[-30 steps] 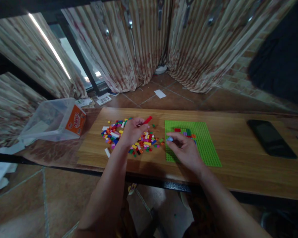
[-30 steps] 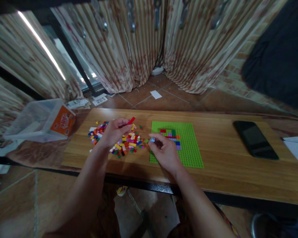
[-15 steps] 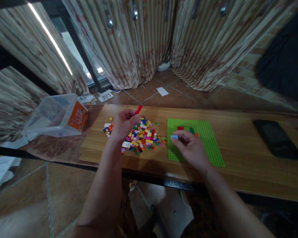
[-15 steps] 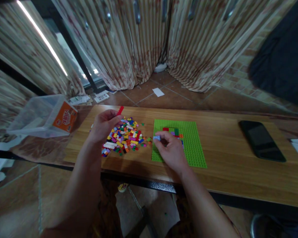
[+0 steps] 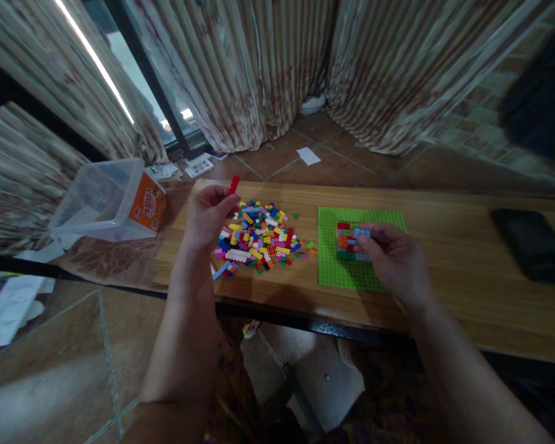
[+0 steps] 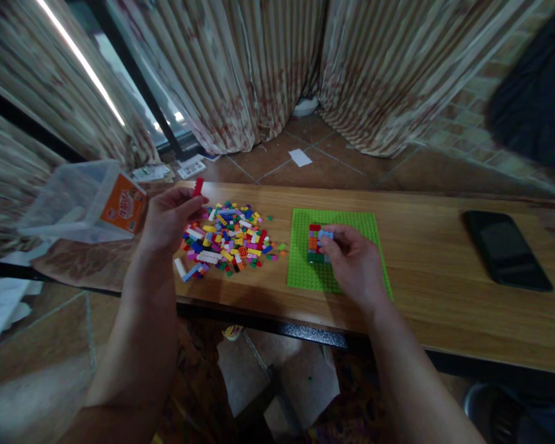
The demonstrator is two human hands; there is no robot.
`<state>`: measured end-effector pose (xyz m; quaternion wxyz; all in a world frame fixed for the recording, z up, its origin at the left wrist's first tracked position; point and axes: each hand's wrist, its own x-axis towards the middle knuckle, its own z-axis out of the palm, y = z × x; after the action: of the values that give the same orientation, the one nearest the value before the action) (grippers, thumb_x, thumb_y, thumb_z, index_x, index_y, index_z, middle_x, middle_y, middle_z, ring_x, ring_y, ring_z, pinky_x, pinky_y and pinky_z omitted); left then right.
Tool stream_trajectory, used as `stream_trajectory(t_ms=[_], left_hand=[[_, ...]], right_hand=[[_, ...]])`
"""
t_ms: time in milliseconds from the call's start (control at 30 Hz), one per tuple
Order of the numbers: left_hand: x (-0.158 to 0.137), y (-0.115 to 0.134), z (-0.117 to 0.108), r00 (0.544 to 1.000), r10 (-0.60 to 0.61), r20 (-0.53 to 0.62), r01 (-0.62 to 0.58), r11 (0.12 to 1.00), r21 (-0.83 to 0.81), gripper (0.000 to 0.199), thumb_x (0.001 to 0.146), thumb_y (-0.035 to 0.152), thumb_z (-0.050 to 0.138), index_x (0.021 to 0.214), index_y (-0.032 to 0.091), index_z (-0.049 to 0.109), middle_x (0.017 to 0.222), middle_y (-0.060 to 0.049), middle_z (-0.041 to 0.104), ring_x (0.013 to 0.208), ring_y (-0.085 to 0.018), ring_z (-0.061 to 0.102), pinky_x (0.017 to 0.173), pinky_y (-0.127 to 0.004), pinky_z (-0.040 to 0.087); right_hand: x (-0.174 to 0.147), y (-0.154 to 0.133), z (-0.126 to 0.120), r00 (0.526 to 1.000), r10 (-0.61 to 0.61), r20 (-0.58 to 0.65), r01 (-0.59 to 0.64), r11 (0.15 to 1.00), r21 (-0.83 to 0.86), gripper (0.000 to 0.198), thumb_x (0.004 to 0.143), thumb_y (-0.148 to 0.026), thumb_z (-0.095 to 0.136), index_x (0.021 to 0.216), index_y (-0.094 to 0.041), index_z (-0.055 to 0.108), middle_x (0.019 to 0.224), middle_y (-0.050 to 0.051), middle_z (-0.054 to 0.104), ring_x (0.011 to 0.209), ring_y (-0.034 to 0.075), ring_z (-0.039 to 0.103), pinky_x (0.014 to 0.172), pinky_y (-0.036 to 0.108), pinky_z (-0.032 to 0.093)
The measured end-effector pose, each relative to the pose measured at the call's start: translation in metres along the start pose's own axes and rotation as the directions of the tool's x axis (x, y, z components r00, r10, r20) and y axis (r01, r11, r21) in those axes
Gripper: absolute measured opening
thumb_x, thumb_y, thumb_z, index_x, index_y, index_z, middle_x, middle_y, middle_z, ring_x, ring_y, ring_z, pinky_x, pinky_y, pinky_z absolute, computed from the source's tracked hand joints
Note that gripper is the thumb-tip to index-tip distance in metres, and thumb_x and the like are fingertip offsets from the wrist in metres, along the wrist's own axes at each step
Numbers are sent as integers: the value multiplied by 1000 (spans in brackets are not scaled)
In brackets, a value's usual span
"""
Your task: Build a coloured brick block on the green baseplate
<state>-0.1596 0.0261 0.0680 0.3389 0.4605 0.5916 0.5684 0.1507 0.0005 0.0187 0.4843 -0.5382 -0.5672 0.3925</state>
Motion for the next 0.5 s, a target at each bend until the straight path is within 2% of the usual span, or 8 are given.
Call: stream_trajectory(t_ms=[233,500], left_hand=[[0,3,3,1000,-10,-3,10,1000,6,8,71,19,68,76,16,62,68,1,63,56,-8,58,55,-19,45],[-2,5,11,1000,-28,-5,28,998,47,6,73,19,66,76,16,62,67,1,63,58,-9,58,57,-20,45]], right_hand=[[-2,-4,5,1000,2,10,-2,1000,-24,37,76,-51,69,95,-20,66,89,7,74,76,21,70,71,37,60],[-2,0,1,999,-22,32,24,997,-77,36,79,-51,65,100,-21,63,91,7,73,77,23,69,73,40,59]])
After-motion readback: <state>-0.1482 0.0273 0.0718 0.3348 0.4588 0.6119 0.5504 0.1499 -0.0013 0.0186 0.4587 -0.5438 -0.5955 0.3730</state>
